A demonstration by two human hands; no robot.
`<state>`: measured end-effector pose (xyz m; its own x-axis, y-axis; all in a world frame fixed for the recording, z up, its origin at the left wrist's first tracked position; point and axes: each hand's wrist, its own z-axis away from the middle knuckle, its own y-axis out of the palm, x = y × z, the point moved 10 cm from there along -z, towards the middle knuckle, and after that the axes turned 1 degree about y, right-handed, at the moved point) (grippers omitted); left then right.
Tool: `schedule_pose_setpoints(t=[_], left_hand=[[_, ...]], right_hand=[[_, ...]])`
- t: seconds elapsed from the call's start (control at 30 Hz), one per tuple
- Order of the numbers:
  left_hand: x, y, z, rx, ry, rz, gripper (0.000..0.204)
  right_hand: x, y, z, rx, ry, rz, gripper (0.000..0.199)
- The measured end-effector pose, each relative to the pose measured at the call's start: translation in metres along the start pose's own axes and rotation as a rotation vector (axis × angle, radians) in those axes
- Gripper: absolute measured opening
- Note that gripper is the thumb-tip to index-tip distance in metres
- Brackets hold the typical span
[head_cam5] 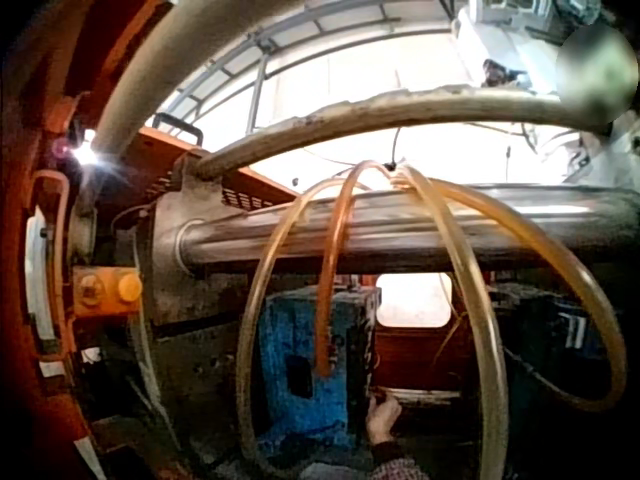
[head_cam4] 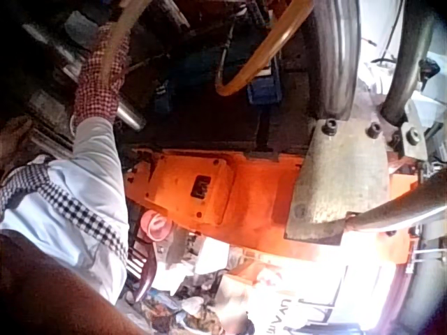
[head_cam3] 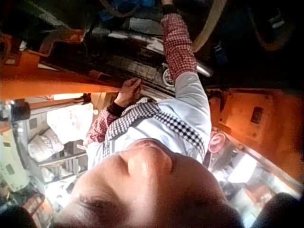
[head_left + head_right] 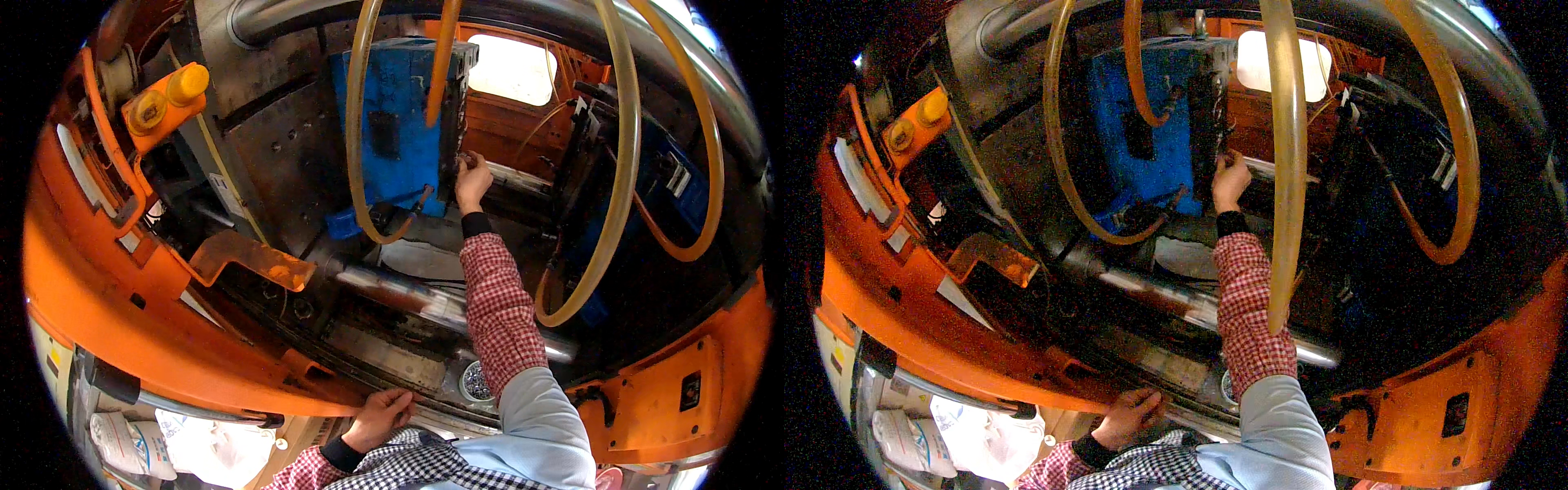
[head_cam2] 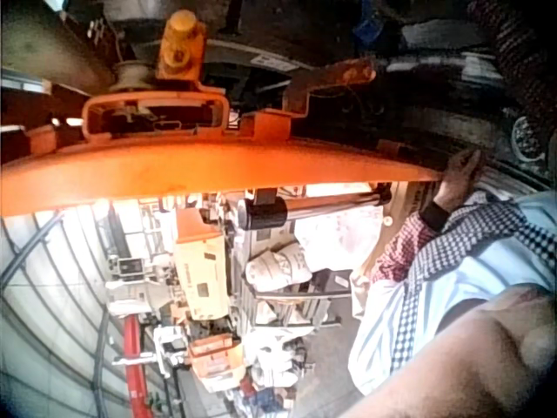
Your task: The person repeatedly opens an orange machine door, removes small white plastic components, and assembles them by hand. They place the assembled parts into a white plastic bag and continue the cycle of retrieving and assembling more components.
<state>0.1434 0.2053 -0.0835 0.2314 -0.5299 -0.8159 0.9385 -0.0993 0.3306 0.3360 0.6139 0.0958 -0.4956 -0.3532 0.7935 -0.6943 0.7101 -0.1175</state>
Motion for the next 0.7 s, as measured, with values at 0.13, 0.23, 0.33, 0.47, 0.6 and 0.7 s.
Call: schedule_pose_setpoints(t=[0.13, 0.23, 0.33, 0.47, 0.6, 0.7], left_hand=[[-0.001, 0.002, 0.005, -0.003, 0.002, -0.004, 0.024], [-0.003, -0.004, 0.010, -0.029, 0.039, -0.045, 0.023], [-0.004, -0.009, 0.010, -0.075, 0.109, -0.050, 0.022], [-0.026, 0.011, 0.002, -0.006, 0.387, -0.299, 0.019], [-0.020, 0.000, -0.005, -0.072, 0.158, 0.181, 0.019], [-0.033, 0.008, -0.008, -0.034, 0.231, 0.306, 0.025]], right_hand=[[0.005, 0.002, 0.003, 0.009, -0.050, 0.038, 0.026], [0.022, 0.011, 0.016, 0.099, 0.004, 0.134, 0.032], [0.013, 0.020, 0.015, 0.189, 0.030, 0.100, 0.044], [-0.049, 0.006, -0.021, 0.361, -0.029, -0.024, 0.056], [0.074, -0.046, 0.096, 0.597, -0.162, -0.239, 0.039], [0.147, -0.118, 0.226, 1.224, -0.295, -0.248, 0.014]])
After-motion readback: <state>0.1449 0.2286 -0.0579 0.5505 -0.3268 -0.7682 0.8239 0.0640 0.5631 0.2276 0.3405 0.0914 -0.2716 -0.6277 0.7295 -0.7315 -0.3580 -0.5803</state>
